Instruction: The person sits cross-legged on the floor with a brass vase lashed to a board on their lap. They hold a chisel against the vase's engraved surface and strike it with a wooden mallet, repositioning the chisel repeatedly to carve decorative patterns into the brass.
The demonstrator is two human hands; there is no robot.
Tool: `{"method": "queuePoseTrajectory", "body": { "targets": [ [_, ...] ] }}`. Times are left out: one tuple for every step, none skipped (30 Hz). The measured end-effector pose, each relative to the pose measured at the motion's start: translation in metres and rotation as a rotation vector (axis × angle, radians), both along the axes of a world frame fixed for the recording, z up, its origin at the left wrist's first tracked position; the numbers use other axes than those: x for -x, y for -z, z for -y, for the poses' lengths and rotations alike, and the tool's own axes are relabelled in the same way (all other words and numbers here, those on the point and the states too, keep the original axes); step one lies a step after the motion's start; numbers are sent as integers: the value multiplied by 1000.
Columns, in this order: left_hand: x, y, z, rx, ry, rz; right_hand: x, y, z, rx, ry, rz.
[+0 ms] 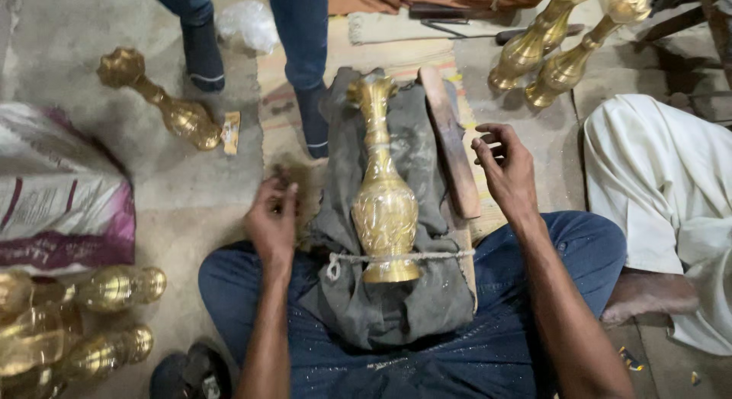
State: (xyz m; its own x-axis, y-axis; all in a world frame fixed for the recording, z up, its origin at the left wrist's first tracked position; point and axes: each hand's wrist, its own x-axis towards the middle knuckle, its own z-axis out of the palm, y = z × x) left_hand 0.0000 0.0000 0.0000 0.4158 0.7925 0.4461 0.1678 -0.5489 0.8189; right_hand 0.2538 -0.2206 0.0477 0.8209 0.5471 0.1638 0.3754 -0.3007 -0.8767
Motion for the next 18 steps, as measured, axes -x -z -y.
{"method": "queuePoseTrajectory", "body": {
  "targets": [
    [0,-9,2,145,13,79,6,-4,2,-1,-12,31],
    [1,-21,9,294,27,155,12,-9,4,0,-26,61],
    [0,-34,17,446,33,231,17,-15,4,4,-47,92],
    [0,-48,26,441,104,213,23,-19,3,86,-59,141],
    [-2,-63,34,431,176,194,29,-22,0,164,-70,190],
    [-5,-76,40,418,246,177,32,-25,-3,239,-85,241],
    [-10,-89,47,413,327,177,34,-27,-7,230,-92,276],
    [-14,-99,52,408,409,176,35,-27,-10,222,-100,311],
    [-19,-109,56,402,492,176,34,-27,-12,214,-105,347],
    [-23,-116,58,429,511,142,32,-26,-13,223,-116,348],
    [-26,-122,60,459,528,105,28,-24,-12,233,-128,345],
    [-29,-127,61,487,547,67,25,-22,-10,242,-138,342],
    [-30,-130,60,509,568,47,21,-19,-6,276,-128,231],
    [-31,-133,60,533,589,26,17,-17,-1,312,-118,119],
    [-32,-134,60,556,610,7,14,-14,4,346,-109,9],
    [-33,-135,60,551,631,2,11,-12,8,231,-167,-55],
    [-34,-135,60,545,652,-3,9,-11,12,116,-224,-119],
    [-35,-135,60,541,671,-8,8,-10,15,2,-282,-183]
  ]
}}
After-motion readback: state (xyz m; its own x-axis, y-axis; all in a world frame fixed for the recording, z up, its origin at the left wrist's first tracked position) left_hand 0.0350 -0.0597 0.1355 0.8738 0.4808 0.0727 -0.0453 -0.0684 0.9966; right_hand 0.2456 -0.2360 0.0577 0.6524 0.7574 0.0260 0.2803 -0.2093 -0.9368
